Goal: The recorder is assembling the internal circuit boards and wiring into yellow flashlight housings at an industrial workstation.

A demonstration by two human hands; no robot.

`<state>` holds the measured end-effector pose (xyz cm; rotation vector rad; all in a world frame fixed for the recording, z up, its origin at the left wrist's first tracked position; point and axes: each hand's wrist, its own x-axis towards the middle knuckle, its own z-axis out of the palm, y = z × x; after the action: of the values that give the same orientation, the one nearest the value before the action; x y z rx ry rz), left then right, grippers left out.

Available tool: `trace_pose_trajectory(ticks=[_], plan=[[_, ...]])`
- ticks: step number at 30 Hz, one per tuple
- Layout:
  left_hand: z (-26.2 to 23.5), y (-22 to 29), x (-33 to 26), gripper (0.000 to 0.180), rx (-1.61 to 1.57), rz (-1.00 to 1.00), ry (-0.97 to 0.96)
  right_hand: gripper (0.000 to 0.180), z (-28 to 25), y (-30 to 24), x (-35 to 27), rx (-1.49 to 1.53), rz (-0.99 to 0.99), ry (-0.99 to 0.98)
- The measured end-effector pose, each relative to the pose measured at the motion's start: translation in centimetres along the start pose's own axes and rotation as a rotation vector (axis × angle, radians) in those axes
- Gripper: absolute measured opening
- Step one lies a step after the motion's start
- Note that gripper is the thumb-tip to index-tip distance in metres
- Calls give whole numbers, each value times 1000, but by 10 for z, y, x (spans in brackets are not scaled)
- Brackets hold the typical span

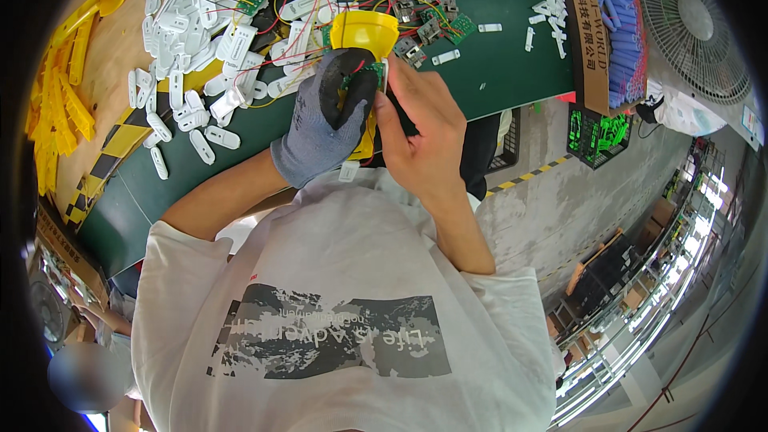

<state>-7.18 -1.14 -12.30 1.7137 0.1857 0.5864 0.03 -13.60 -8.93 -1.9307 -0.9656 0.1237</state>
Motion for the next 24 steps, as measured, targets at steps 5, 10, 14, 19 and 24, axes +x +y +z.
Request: trace_pose_trajectory(ticks=[5,10,14,19,24], plan=[[4,3,-4,28,18,-36,40,44,-22,-15,17,-234,-150,-172],[2,-5,-7,27,-5,0,65,51,-15,-26,-10,-46,-7,-117],[9,-3,-9,26,-400,-407,117,56,-7,-41,-54,-60,430,-164],[5,2,-4,23,-536,-451,139,54,0,-42,-55,203,750,-178],[8,7,-2,22,-706,-467,203,47,-7,-38,-62,441,924,-346]])
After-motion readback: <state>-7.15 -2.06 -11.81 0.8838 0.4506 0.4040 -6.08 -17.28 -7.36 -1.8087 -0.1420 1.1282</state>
